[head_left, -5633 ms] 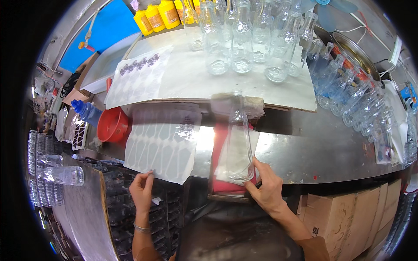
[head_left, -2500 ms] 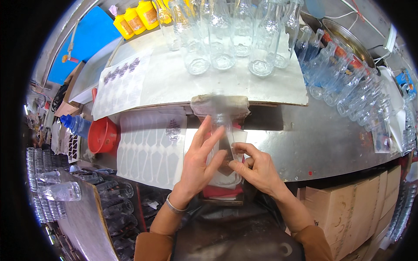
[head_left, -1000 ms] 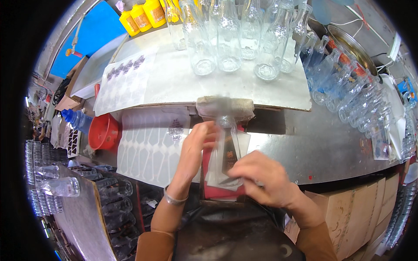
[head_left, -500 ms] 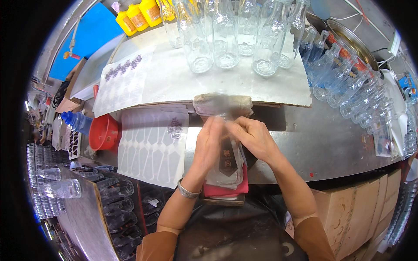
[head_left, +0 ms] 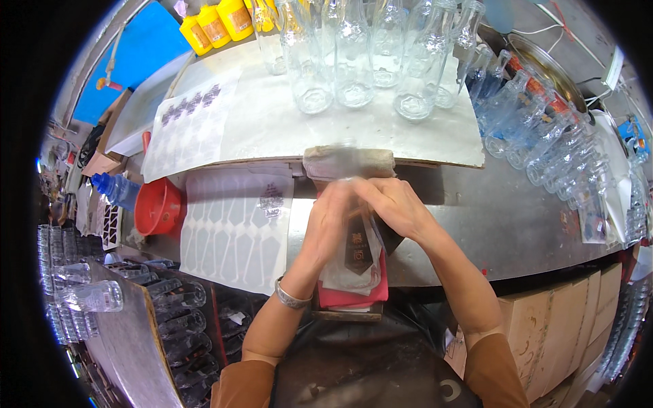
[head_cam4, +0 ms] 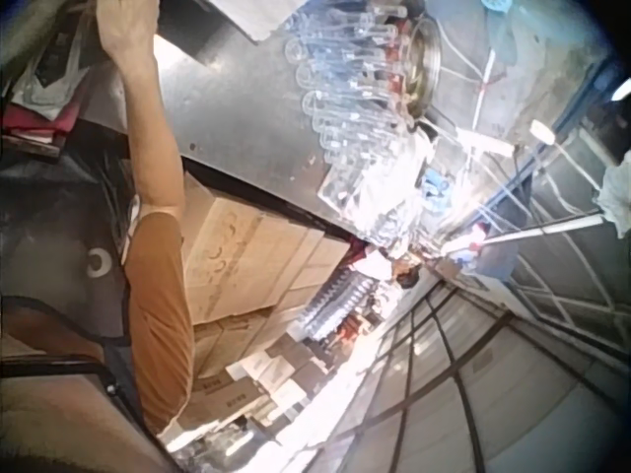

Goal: The person repeatedly picks up clear glass bottles, applies a rectangular label to each bottle's body, smooths it with a black card, and places the labeled bottle aside. The process is repeated for multiple bottles in a continuous sequence.

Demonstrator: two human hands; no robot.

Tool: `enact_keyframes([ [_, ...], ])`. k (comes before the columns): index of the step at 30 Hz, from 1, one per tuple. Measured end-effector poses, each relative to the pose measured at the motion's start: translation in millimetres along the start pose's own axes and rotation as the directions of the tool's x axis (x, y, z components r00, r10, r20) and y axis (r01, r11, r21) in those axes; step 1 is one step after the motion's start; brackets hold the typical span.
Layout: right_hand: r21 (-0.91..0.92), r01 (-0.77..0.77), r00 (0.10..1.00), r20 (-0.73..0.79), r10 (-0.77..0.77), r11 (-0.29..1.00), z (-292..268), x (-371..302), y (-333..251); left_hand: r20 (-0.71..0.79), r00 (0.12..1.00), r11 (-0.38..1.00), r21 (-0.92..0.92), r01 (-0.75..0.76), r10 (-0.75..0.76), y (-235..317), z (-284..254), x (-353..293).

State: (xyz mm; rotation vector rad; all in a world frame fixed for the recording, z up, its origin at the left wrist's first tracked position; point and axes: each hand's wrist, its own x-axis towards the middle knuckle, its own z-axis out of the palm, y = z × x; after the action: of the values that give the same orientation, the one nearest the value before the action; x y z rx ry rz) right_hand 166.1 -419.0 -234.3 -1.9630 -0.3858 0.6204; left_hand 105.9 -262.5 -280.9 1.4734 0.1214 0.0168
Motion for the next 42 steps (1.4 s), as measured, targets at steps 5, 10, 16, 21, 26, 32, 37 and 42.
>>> enact_keyframes([
  [5,0.250,-0.061,0.996,-0.048,0.075,0.966,-8,-9,25,0.044,0.962,0.962,-0.037,0.270,-0.269,20,-10,4],
  [10,0.619,0.052,0.977,-0.195,0.090,0.784,-15,-40,58,0.001,0.988,0.985,0.079,0.156,-0.156,28,1,6],
  [16,0.551,0.231,0.944,-0.326,-0.047,0.802,-8,-60,33,0.022,0.976,0.976,0.026,0.214,-0.215,25,-3,4],
  [21,-0.127,0.429,0.797,-0.413,-0.441,0.894,-3,-36,-8,-0.043,0.953,0.947,-0.138,0.290,-0.299,34,-15,-14],
  [26,-0.262,0.529,0.712,-0.381,-0.590,0.807,-10,-26,-29,-0.086,0.981,0.985,-0.050,0.168,-0.172,31,-41,-49],
  [32,-0.628,0.611,0.518,-0.144,-0.843,0.483,6,-38,-51,-0.078,0.996,0.999,-0.017,0.041,-0.042,29,-47,-69],
  [37,-0.358,0.729,0.677,0.245,-0.694,0.584,40,-112,-42,0.114,0.982,0.969,0.181,-0.166,0.147,14,-66,-104],
  [42,-0.550,0.548,0.626,-0.231,-0.745,0.631,-1,-34,-35,0.251,0.937,0.767,0.542,-0.345,0.244,20,-38,-116],
])
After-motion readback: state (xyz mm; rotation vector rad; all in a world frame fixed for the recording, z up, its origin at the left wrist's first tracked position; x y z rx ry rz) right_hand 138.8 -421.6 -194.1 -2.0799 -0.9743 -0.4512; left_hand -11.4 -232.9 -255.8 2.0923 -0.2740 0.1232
